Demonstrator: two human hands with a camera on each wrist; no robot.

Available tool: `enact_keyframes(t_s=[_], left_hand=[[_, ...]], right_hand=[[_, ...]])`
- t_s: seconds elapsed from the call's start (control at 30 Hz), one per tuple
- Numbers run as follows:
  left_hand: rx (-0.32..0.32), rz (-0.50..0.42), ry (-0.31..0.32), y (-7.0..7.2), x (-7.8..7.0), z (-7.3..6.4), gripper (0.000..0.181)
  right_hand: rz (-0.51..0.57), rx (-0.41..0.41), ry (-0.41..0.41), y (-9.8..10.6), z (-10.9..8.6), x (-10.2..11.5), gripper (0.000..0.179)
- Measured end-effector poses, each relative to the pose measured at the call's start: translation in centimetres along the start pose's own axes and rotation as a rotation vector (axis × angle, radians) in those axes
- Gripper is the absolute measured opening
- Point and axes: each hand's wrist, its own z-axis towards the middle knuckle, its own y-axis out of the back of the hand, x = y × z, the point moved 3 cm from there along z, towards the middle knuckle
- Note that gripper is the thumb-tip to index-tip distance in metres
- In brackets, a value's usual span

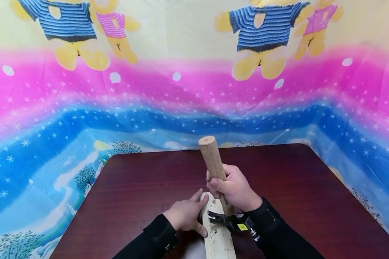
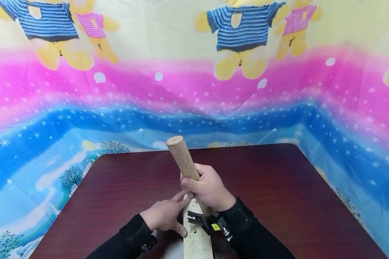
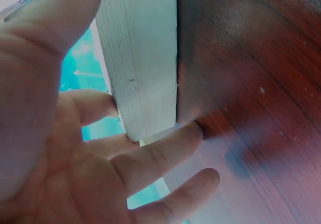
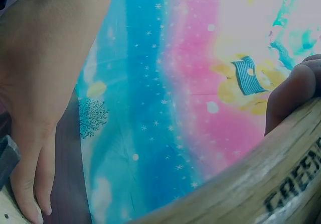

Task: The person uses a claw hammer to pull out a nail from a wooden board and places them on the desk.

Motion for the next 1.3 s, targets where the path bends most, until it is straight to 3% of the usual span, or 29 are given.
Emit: enact_keyframes(t_s=[0.5,1.17,1.3], left_hand=[[0.014,-0.010,-0.020,0.0,0.3,0.0,0.118],[0.036,-0.030,-0.008,-0.3,0.3,0.0,0.115],[0.027,-0.033,-0.017,-0.3,0.4,0.0,0.115]], right_hand=[[0.100,0.029,0.107,1.2,-1.1,-0.2,0.051],[0.141,0.037,0.172,2.1,-2.0,0.0,0.043],[0.208,0.048,0.245,2.7,-2.3,0.0,0.034]])
